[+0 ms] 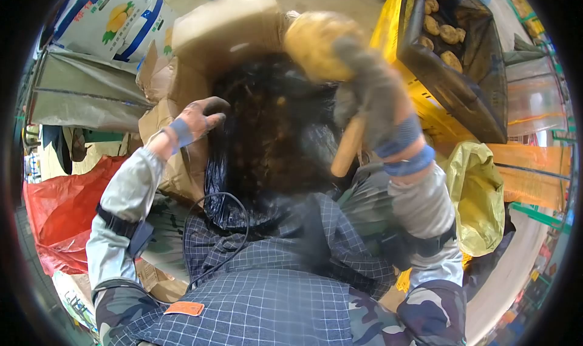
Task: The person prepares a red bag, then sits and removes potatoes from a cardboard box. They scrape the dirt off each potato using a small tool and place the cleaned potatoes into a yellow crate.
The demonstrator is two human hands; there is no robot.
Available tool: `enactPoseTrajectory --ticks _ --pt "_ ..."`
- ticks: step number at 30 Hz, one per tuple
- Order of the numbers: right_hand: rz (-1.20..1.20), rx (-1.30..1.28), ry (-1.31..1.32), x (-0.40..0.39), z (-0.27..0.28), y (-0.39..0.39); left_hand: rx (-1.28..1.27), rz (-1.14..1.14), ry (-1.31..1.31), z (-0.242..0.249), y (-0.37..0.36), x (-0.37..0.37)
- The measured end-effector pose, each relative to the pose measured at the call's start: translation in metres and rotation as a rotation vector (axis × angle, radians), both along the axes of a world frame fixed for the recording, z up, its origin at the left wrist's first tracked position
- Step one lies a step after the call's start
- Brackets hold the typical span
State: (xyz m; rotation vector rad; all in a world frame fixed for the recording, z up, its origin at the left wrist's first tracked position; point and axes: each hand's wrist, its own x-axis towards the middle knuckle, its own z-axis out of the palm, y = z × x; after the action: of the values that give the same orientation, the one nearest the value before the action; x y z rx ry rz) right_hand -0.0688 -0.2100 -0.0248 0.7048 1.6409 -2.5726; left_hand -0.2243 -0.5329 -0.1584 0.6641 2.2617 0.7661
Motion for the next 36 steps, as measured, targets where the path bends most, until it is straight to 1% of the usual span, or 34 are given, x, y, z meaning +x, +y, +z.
enactPoseTrajectory --ticks 2,3,4,5,7,9,10,11,13,14,17,18,20,21,22,25,26,28,29,30,31,32,33,34,36 --pt "-0.087 -0.207 0.152 0.004 0.008 0.014 -0.133 -0.137 -0.024 -0.023 0.033 -0.012" --pt "-0.129 -0.179 0.173 0.007 0.003 0.017 -0.191 -0.177 0.020 -0.045 0.049 -0.015" --pt "-0.174 -0.150 0.193 0.011 -0.004 0.019 -0.340 -0.270 0.116 -0.070 0.068 -0.017" --pt "-0.188 -0.131 0.159 0.012 -0.001 0.018 -0.449 -0.377 0.222 -0.098 0.084 -0.017" --pt "-0.216 -0.096 0.091 0.014 0.004 0.015 -0.520 -0.516 0.216 -0.147 0.110 -0.024" --pt "-0.206 -0.165 0.018 0.012 0.004 0.016 -0.634 -0.553 0.270 -0.199 0.122 -0.022" --pt "-0.188 -0.126 0.021 0.013 0.004 0.017 -0.693 -0.568 0.299 -0.200 0.128 -0.020" --pt "-0.171 -0.087 0.025 0.013 0.005 0.018 -0.692 -0.550 0.281 -0.201 0.130 -0.017" --pt "-0.194 -0.075 0.025 0.014 0.003 0.020 -0.691 -0.508 0.238 -0.179 0.136 -0.009" --pt "-0.208 -0.067 0.027 0.016 0.001 0.021 -0.726 -0.570 0.232 -0.178 0.133 -0.014" --pt "-0.246 -0.076 0.040 0.016 0.004 0.024 -0.684 -0.605 0.086 -0.178 0.121 -0.041" --pt "-0.248 -0.089 0.034 0.015 0.009 0.025 -0.729 -0.652 0.023 -0.173 0.121 -0.047" --pt "-0.348 -0.154 0.062 0.019 0.007 0.023 -0.815 -0.745 -0.109 -0.156 0.124 -0.054" --pt "-0.345 -0.145 0.080 0.019 0.009 0.021 -0.858 -0.787 -0.172 -0.151 0.121 -0.056" --pt "-0.343 -0.137 0.097 0.019 0.011 0.020 -0.797 -0.650 -0.037 -0.146 0.112 -0.050" --pt "-0.300 -0.094 0.179 0.024 0.009 0.018 -0.652 -0.459 0.209 -0.133 0.105 -0.025" --pt "-0.271 -0.094 0.173 0.026 0.008 0.018 -0.669 -0.498 0.103 -0.149 0.104 -0.017" --pt "-0.208 -0.079 0.185 0.023 0.009 0.022 -0.742 -0.551 0.327 -0.177 0.099 -0.002" --pt "-0.188 -0.052 0.111 0.024 0.012 0.022 -0.778 -0.570 0.448 -0.190 0.096 0.003" --pt "-0.186 -0.012 0.045 0.027 0.015 0.023 -0.633 -0.320 0.260 -0.226 0.086 -0.009" --pt "-0.336 -0.034 0.139 0.027 0.011 0.013 -0.425 -0.038 0.068 -0.266 0.076 -0.023" --pt "-0.297 0.096 0.333 0.027 0.004 0.014 -0.223 0.212 -0.070 -0.300 0.069 -0.036" --pt "-0.276 0.055 0.304 0.027 0.008 0.017 -0.203 0.206 -0.103 -0.259 0.079 -0.031" --pt "-0.256 0.014 0.275 0.028 0.012 0.019 -0.252 0.128 -0.053 -0.247 0.084 -0.031" --pt "-0.232 -0.282 0.197 0.025 0.027 0.028 -0.417 -0.088 0.112 -0.244 0.094 -0.026"
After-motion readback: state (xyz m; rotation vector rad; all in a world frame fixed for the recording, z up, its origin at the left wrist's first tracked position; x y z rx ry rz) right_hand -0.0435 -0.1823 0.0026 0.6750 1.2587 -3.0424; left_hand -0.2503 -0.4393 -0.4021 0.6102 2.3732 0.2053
